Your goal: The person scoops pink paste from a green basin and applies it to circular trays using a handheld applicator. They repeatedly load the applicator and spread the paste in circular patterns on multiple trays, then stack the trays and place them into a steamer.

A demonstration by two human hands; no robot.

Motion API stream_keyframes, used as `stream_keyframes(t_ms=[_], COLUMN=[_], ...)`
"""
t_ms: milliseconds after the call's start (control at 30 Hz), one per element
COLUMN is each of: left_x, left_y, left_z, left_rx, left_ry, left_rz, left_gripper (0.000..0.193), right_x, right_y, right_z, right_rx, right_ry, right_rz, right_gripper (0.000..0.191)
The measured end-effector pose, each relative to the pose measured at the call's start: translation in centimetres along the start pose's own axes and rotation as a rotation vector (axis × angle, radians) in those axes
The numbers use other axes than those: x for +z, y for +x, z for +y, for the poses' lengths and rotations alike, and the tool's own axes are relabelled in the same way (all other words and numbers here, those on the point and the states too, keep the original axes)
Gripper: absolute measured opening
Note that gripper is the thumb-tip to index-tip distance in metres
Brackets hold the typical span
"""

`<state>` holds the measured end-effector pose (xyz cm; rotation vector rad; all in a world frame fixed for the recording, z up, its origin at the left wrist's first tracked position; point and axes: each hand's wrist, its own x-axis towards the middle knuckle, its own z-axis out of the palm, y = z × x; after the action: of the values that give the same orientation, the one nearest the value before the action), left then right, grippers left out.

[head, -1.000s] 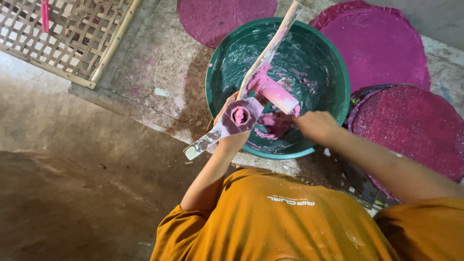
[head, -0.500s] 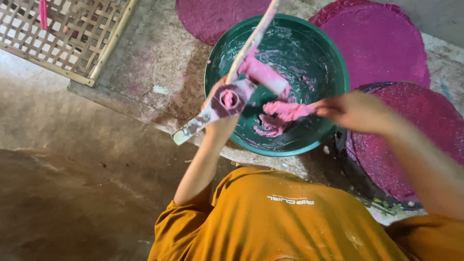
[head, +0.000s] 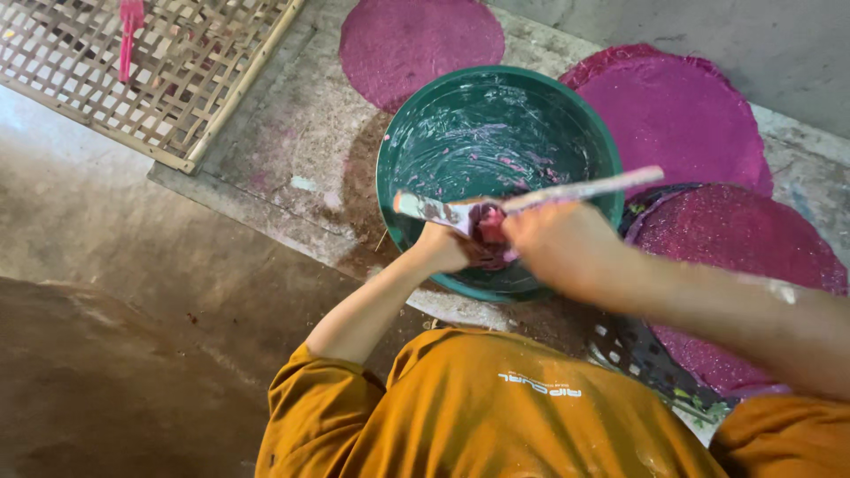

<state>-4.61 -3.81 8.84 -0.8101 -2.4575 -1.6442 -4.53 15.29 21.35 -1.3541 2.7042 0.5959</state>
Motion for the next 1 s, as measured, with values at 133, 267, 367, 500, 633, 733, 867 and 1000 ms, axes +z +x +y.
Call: stream_keyframes(t_ms=[133, 267, 367, 500, 633, 733, 867, 1000], left_x=[-0.2, -2.7, -3.5, -2.6, -1.0, -0.5, -1.9, -3.3], left_y=[-1.7, -1.3, -0.6, 0.5, 1.0, 0.1, -1.4, -1.2], left_z=[-0.8, -1.5, -0.8, 0.4, 0.5, -0.1, -1.5, -2.0], left_rx=[-0.126, -0.292, -0.112, 0.079, 0.031, -0.021, -0.224, -0.061], left_ry=[-0.201, 0.141, 0.237, 0.318, 0.310, 0.153, 0.191, 0.341], left_rz=[0.069, 0.123, 0.315, 0.238, 0.198, 0.201, 0.315, 0.566], left_gripper=[0.043, 0.022, 0.046, 0.027, 0.033, 0.038, 0.045, 0.051], right_x=[-1.9, -4.3, -5.3, -5.6, -5.7, -6.0, -3.9, 3.2], right_y=[-2.4, -5.1, -6.0, -4.4, -1.1, -0.8, -3.9, -3.5], right_z=[-0.6, 1.7, 3.4, 3.7, 1.0, -0.4, 1.2, 1.9], right_rx=[-0.184, 0.091, 0.199, 0.163, 0.084, -0.038, 0.184, 0.375], right_ry=[-0.087, 0.019, 0.179, 0.190, -0.038, -0.014, 0.271, 0.611], right_rz=[0.353, 0.264, 0.304, 0.235, 0.215, 0.235, 0.229, 0.385], right_gripper=[0.017, 0.015, 0.025, 0.025, 0.010, 0.010, 0.027, 0.035])
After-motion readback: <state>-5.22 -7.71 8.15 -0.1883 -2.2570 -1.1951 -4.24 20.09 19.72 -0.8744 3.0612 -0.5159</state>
